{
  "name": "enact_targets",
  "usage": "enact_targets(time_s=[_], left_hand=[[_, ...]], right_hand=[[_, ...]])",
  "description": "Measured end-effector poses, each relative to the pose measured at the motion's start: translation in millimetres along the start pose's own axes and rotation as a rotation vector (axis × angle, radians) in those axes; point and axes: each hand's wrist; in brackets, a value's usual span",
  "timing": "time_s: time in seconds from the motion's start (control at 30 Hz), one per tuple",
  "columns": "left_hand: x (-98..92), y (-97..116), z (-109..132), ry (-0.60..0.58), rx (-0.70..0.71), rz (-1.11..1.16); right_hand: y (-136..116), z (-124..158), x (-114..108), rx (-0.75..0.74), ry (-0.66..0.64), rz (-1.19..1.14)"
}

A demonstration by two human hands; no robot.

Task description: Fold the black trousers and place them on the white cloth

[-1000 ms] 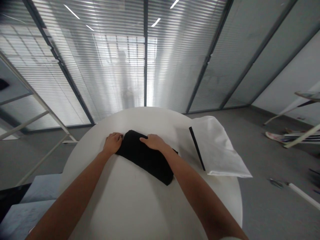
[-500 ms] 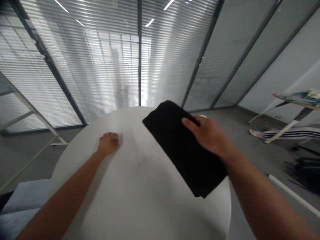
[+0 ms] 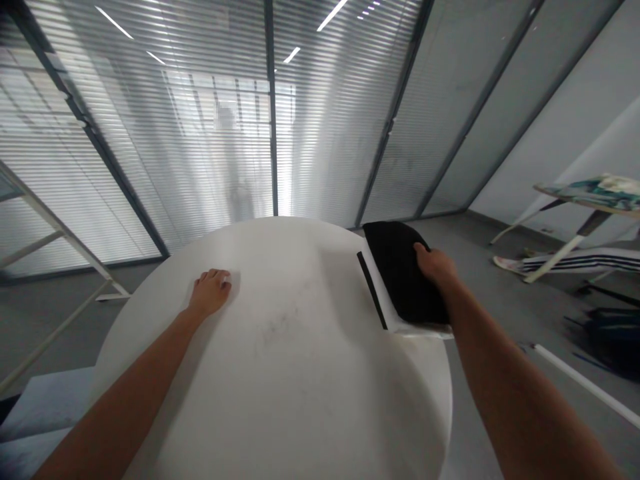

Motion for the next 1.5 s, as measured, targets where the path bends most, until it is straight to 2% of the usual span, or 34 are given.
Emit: enact_targets(time_s=[0.13,0.2,0.27,0.37,0.43,0.47,0.5,0.57,0.63,0.73,0.87,1.0,1.5], left_hand=[[1.6,-1.5,-0.3,-0.005,-0.009,-0.012],[2.2,-2.4,-0.4,-0.004,-0.007,-0.015],[0.9,-1.9,-0.2,-0.005,-0.002,-0.015],[-6.3,5.6,3.0,-0.034,0.010,0.003],[-14.2,17.1,8.4,-0.067,0.011,0.018],[-18.4,24.8,12.4,-0.081,0.014,0.024],[-22.5,33.5,17.3,-0.092,0.025,0.029],[-29.1,51.9,29.2,-0.106,0.099,0.038],[-32.5,68.2,42.4,-0.136,0.185,0.033],[-30.0,81.5,60.0,-0.182,0.235,0.033],[-19.0,78.9,72.3,-0.261,0.258,0.032],[-13.8,72.5,72.8,-0.297,0.273,0.040],[-21.5,63.8,69.3,-0.320,0.306,0.077]], right_hand=[[1.2,0.1,-3.7,0.106,-0.226,-0.103],[-3.3,5.9,-10.4,0.119,-0.218,-0.134],[-10.7,18.2,-20.4,0.101,-0.092,-0.131],[-27.2,48.3,-40.8,-0.022,0.240,-0.115],[-41.5,73.7,-53.1,-0.247,0.387,-0.157],[-49.3,87.4,-56.8,-0.382,0.403,-0.194],[-57.5,101.5,-58.0,-0.510,0.392,-0.253],[-73.9,129.9,-51.3,-0.794,0.204,-0.336],[-88.9,157.1,-32.5,-0.936,0.013,-0.334],[-104.4,190.4,8.9,-0.950,-0.141,-0.219],[-110.0,212.1,54.0,-0.943,-0.258,-0.106],[-108.8,213.7,66.6,-0.939,-0.276,-0.107],[-108.4,211.7,63.2,-0.961,-0.246,-0.118]])
Point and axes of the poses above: each hand's wrist, its own z-axis away from the middle knuckle, its own x-axis out of the palm, y = z × x, and after that the axes turned 4 degrees about x, right-handed
